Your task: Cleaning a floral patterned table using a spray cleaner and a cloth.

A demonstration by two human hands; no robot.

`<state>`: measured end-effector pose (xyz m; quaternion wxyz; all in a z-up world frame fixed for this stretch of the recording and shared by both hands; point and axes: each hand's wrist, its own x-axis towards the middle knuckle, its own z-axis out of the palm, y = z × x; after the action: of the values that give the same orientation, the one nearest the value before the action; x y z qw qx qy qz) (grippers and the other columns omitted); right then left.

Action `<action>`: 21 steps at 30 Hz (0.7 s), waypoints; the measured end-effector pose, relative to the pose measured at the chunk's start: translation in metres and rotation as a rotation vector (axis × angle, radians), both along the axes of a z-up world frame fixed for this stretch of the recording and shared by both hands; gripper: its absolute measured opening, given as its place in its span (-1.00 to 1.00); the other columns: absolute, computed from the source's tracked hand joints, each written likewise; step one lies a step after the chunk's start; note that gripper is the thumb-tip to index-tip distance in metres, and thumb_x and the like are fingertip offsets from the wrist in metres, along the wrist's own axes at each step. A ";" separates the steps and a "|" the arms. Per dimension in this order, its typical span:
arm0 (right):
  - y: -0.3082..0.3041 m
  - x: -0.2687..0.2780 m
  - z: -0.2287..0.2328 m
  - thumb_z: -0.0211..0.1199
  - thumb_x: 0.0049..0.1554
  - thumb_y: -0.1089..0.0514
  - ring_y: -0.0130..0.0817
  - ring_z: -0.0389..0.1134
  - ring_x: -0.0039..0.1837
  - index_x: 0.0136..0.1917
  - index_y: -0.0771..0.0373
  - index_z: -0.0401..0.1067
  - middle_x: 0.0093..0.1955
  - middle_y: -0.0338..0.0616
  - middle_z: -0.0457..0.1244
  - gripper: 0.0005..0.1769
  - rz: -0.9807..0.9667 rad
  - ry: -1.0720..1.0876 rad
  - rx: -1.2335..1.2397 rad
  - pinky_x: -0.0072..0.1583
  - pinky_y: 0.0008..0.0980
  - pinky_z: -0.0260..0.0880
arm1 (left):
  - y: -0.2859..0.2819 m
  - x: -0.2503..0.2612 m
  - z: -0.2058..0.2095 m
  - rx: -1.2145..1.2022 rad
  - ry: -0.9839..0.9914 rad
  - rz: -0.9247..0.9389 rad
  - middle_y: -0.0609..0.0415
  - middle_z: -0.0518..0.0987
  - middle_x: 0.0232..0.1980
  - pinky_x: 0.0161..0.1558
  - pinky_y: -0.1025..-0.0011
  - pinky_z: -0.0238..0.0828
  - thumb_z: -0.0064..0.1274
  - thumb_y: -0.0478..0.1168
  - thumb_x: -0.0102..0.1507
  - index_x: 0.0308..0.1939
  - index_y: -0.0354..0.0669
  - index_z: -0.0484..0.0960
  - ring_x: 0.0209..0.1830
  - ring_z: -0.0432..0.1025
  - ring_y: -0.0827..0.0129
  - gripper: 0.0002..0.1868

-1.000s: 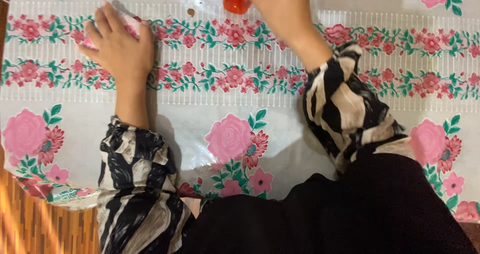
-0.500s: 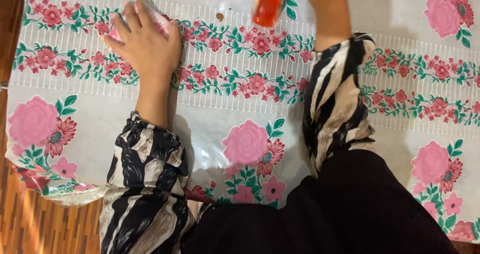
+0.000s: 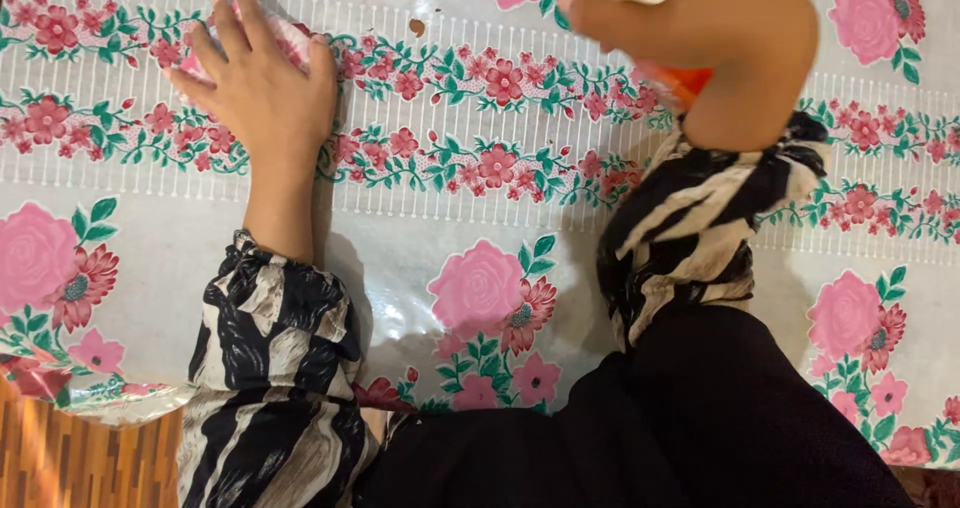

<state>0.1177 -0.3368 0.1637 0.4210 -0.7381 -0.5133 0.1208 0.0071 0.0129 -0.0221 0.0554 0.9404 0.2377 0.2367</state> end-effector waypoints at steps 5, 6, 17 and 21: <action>0.004 0.029 -0.047 0.43 0.24 0.09 -0.32 0.43 -0.11 0.13 0.25 0.55 -0.09 -0.08 0.39 -0.75 -0.164 -0.329 -0.212 -0.10 -0.31 0.41 | 0.001 -0.001 -0.002 0.031 -0.010 -0.020 -0.23 0.29 0.52 0.32 -0.51 -0.34 0.01 0.21 0.40 0.54 -0.31 0.29 0.49 0.05 -0.32 -0.18; -0.001 0.041 -0.063 0.43 0.24 0.09 -0.32 0.43 -0.11 0.13 0.25 0.55 -0.09 -0.08 0.39 -0.75 -0.166 -0.327 -0.212 -0.10 -0.31 0.41 | 0.001 -0.002 -0.001 0.031 -0.009 -0.021 -0.23 0.29 0.52 0.32 -0.51 -0.34 0.01 0.21 0.40 0.54 -0.31 0.29 0.49 0.05 -0.32 -0.18; -0.017 0.090 -0.120 0.39 0.24 0.09 -0.37 0.42 -0.15 0.13 0.24 0.54 -0.08 -0.13 0.39 -0.75 -0.302 -0.174 -0.216 -0.14 -0.33 0.40 | -0.004 -0.001 0.007 -0.010 0.029 -0.006 -0.21 0.28 0.53 0.33 -0.51 -0.35 0.01 0.20 0.38 0.55 -0.29 0.27 0.50 0.04 -0.29 -0.17; -0.036 0.092 -0.118 0.38 0.24 0.09 -0.39 0.42 -0.16 0.13 0.23 0.53 -0.08 -0.15 0.39 -0.76 -0.359 -0.119 -0.218 -0.15 -0.34 0.40 | -0.008 -0.002 0.015 -0.067 0.047 -0.012 -0.22 0.25 0.56 0.33 -0.54 -0.42 0.01 0.20 0.36 0.56 -0.28 0.24 0.53 0.00 -0.31 -0.15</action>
<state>0.2101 -0.3726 0.0461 0.3224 -0.8645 -0.3818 0.0547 0.0052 0.0051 -0.0069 0.0829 0.9448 0.2411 0.2060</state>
